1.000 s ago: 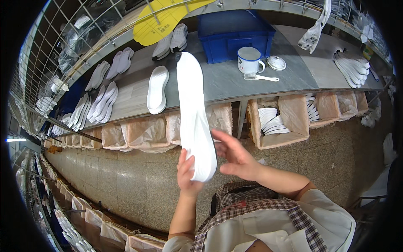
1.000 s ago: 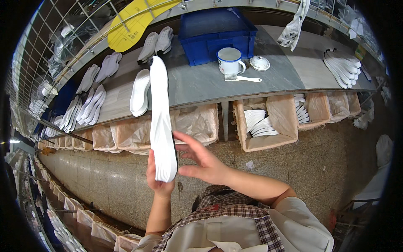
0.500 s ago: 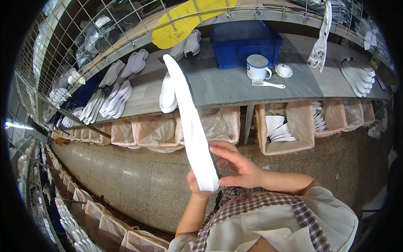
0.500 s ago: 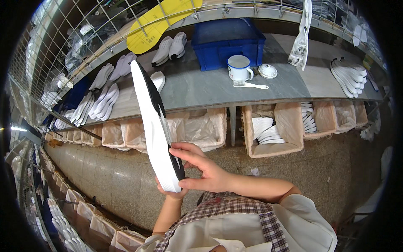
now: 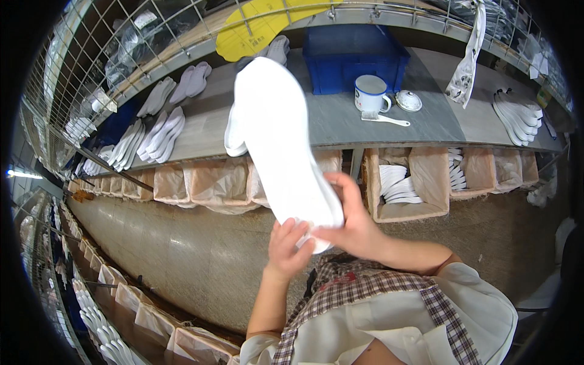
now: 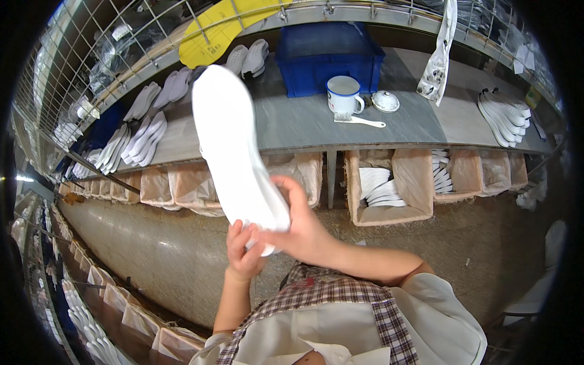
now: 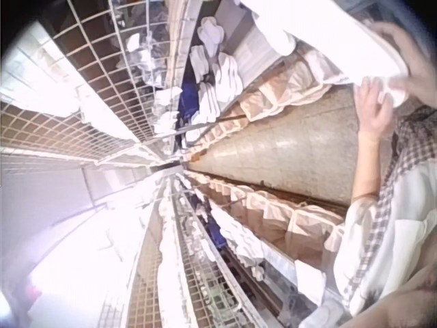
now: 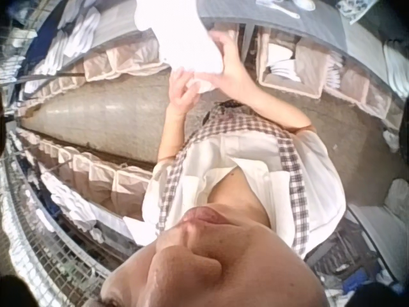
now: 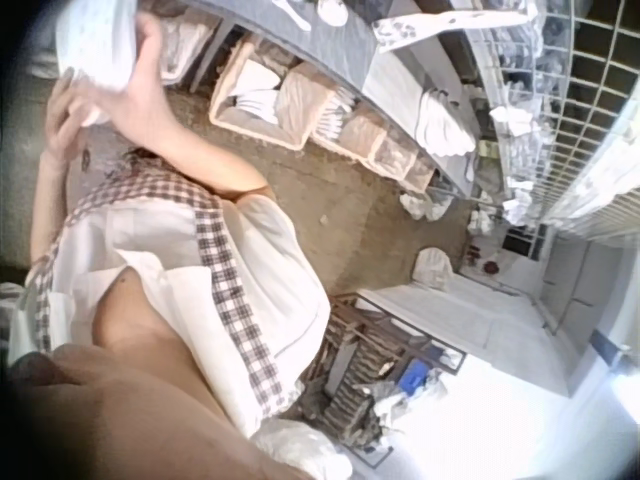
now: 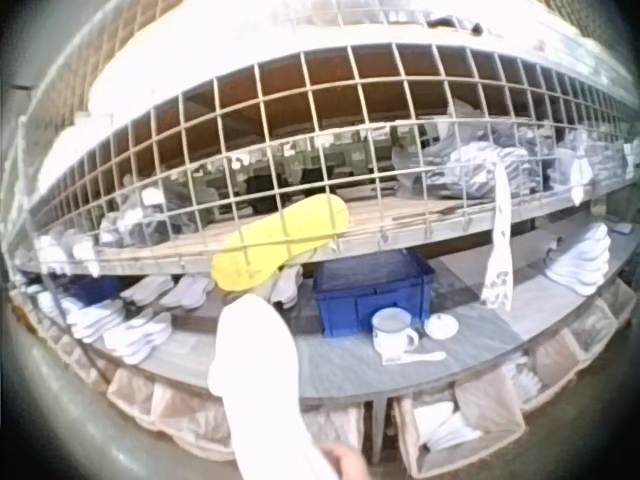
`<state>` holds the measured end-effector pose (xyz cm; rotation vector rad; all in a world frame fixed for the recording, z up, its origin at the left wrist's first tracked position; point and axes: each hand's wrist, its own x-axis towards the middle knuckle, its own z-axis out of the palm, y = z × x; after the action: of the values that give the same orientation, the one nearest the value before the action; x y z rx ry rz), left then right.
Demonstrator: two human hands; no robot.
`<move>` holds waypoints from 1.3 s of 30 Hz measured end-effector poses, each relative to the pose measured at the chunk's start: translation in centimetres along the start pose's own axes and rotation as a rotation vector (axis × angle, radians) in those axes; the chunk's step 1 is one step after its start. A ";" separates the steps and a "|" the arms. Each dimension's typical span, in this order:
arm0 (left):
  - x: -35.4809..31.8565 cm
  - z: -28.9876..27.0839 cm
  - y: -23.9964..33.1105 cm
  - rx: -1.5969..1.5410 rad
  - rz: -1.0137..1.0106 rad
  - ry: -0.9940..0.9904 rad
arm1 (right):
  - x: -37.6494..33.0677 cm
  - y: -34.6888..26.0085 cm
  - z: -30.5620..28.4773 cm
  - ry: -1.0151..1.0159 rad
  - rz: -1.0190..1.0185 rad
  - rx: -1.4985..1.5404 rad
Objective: The person repeatedly picks up white slipper uppers from a metal shelf, turns them over to view the sole, and places them into a large white sack on the floor. The person handles the items one at a time and in small stacks, moving between the shelf and the sack throughout the clip.
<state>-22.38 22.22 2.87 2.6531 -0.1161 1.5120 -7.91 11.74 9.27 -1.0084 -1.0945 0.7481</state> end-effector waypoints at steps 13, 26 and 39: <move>4.6 -0.5 1.1 -0.228 -0.492 0.243 | 1.2 2.1 -2.1 0.131 0.642 1.275; 4.8 0.3 3.6 -0.177 -0.413 0.236 | -0.2 3.0 -3.2 -0.070 0.660 1.414; 4.6 0.9 5.8 -0.172 -0.286 0.176 | -1.3 4.7 -4.5 -0.123 0.626 1.330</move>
<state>-19.84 16.28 6.60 2.2784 0.1340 1.5512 -4.10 11.10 3.85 -0.0988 -0.1551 1.7230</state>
